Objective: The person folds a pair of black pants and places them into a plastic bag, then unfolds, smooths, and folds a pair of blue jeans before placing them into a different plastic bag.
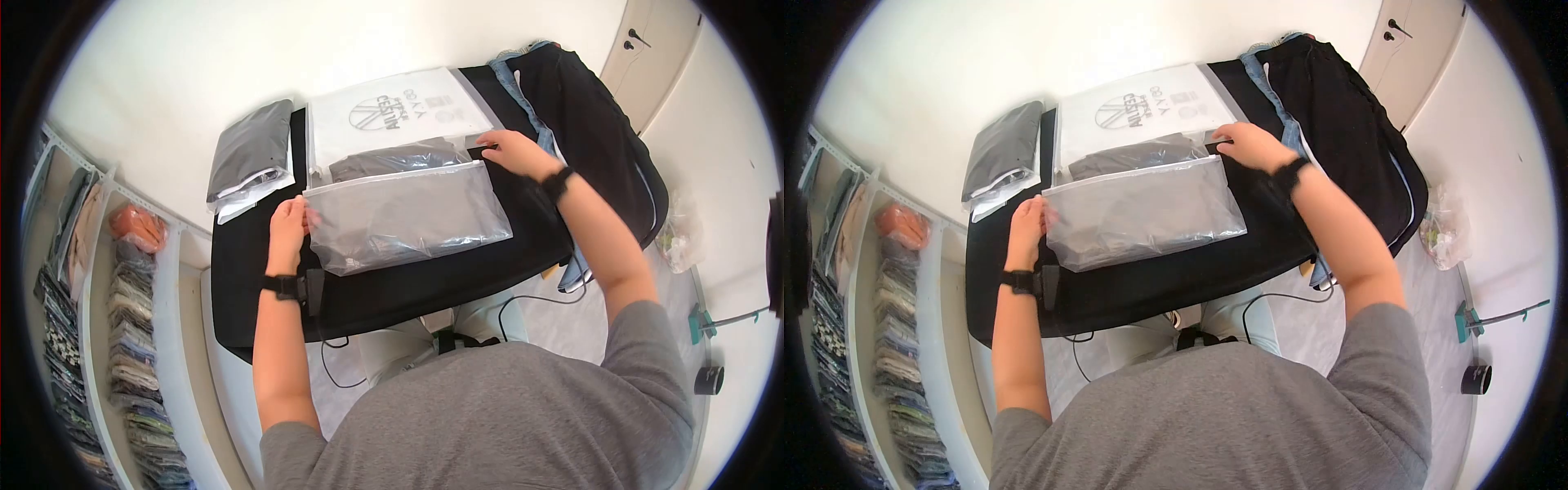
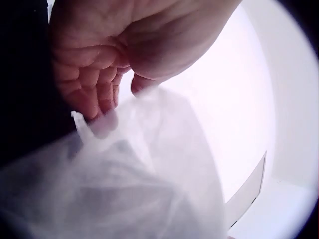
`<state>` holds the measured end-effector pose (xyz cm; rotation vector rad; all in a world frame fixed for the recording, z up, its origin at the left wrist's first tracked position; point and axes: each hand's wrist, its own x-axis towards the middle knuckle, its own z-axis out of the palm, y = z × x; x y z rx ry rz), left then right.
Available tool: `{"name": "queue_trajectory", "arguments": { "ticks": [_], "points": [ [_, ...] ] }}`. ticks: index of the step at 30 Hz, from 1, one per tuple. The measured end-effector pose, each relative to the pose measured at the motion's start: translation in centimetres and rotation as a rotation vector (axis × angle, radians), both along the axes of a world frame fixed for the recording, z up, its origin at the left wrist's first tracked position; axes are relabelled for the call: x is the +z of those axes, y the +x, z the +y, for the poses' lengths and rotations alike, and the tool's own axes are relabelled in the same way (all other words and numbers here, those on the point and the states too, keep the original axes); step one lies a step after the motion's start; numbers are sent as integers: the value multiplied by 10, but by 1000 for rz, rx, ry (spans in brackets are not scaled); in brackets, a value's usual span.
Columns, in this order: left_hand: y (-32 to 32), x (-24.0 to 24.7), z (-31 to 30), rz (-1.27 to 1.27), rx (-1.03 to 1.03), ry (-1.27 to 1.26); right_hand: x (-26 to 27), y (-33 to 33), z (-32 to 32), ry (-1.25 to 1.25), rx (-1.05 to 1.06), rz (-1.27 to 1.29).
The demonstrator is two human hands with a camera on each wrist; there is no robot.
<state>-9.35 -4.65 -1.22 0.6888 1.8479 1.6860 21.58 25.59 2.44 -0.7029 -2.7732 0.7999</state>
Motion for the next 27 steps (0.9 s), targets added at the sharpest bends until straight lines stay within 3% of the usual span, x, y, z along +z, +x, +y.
{"name": "queue_trajectory", "arguments": {
  "ticks": [1, 3, 5, 7, 9, 11, 13, 15, 20, 22, 25, 27],
  "points": [
    [4, 6, -9, -4, 5, -3, -6, 9, -16, 272, -27, 287],
    [17, 19, -33, -144, -87, -44, 3, 31, -58, 218, 110, 353],
    [32, 16, -50, -163, -121, -98, 4, 51, -105, 294, 39, 318],
    [51, 3, -58, -66, -166, -39, -16, 58, -129, 86, -130, 453],
    [60, -12, -59, -67, -135, -40, -53, 53, -136, -466, -458, 699],
    [64, -19, -57, 162, -126, 19, -70, 51, -137, -559, -478, 703],
    [74, -20, -54, 104, -53, 72, -72, 50, -138, -640, -500, 713],
    [82, -20, -49, 90, 95, 203, -70, 48, -139, -349, -456, 561],
    [100, -15, -57, 296, 220, -2, -55, 46, -149, -340, -588, 647],
    [100, -26, -58, 271, 211, -148, -67, 47, -142, -165, -649, 514],
    [100, -26, -57, 328, 214, -216, -56, 47, -147, -260, -736, 524],
    [98, -31, -57, 361, 224, -215, -46, 43, -158, 392, -653, 720]
  ]
}}
